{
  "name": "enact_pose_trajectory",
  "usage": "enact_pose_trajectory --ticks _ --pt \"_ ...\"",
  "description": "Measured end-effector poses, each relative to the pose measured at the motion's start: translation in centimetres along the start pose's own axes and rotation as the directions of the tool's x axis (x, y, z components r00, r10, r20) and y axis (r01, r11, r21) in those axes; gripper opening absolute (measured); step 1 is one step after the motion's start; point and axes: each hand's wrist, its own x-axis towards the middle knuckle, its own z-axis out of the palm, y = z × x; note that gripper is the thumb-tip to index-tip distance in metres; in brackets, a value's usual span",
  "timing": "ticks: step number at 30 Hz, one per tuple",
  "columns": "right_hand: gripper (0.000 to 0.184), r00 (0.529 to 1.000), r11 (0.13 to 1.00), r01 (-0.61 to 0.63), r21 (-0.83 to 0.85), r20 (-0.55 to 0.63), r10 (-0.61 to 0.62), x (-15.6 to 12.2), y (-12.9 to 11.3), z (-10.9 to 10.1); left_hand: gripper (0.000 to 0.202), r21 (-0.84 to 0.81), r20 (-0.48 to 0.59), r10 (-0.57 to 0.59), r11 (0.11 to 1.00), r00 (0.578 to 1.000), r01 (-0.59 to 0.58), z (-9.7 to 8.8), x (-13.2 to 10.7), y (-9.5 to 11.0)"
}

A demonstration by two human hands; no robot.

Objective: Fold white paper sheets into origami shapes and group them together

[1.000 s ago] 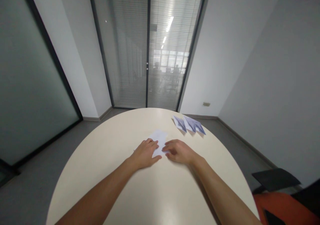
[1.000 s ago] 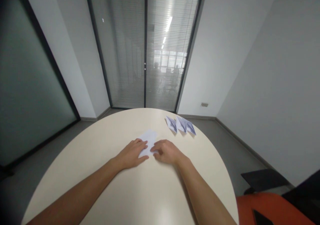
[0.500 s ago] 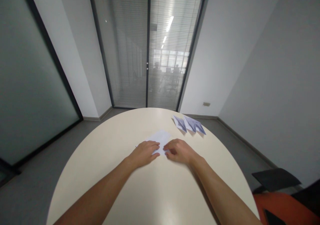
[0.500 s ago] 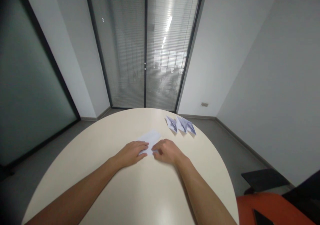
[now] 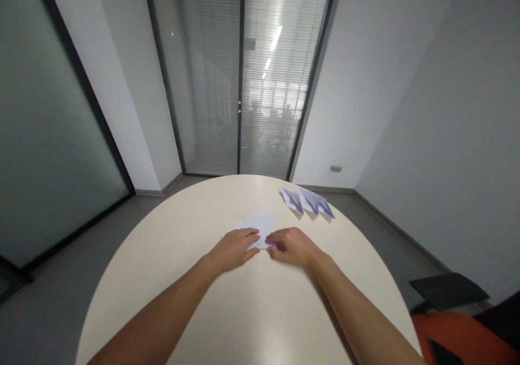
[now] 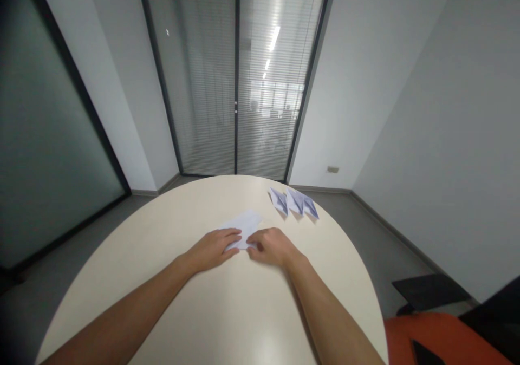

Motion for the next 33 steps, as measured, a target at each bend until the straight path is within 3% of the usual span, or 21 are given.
enact_pose_trajectory --ticks 6,11,13,16,19,28,33 --pt "0.028 0.998 0.998 0.035 -0.051 -0.044 -0.038 0.3 0.1 0.3 0.033 -0.017 -0.008 -0.012 1.000 1.000 0.012 -0.2 0.0 0.2" --pt "0.026 0.993 0.995 0.099 0.005 -0.064 -0.099 0.1 0.3 -0.1 0.027 -0.038 -0.036 -0.005 0.999 0.999 0.004 -0.4 0.1 -0.1" --pt "0.033 0.990 0.992 0.122 0.031 -0.078 -0.119 -0.1 0.5 -0.2 0.025 -0.074 -0.039 -0.010 0.997 0.999 0.007 -0.5 0.0 -0.3" --pt "0.046 0.991 0.995 0.093 0.041 -0.098 -0.089 -0.2 1.1 0.2 0.022 -0.143 -0.038 -0.004 0.990 0.999 -0.002 -0.6 -0.2 -0.6" --pt "0.033 0.996 0.998 0.038 0.052 -0.089 -0.033 -0.3 1.9 0.9 0.020 -0.168 -0.041 -0.012 0.986 0.999 0.005 -0.7 -0.2 -0.7" --pt "0.031 0.991 0.997 -0.073 -0.008 -0.115 0.072 -0.1 2.1 0.9 0.016 -0.019 -0.104 -0.180 0.984 0.978 0.179 -1.5 -0.3 -0.9" --pt "0.030 0.963 0.988 -0.154 0.017 -0.219 0.154 0.0 2.1 0.5 0.017 -0.105 -0.192 -0.342 0.939 0.920 0.327 -1.6 -0.1 -1.4"
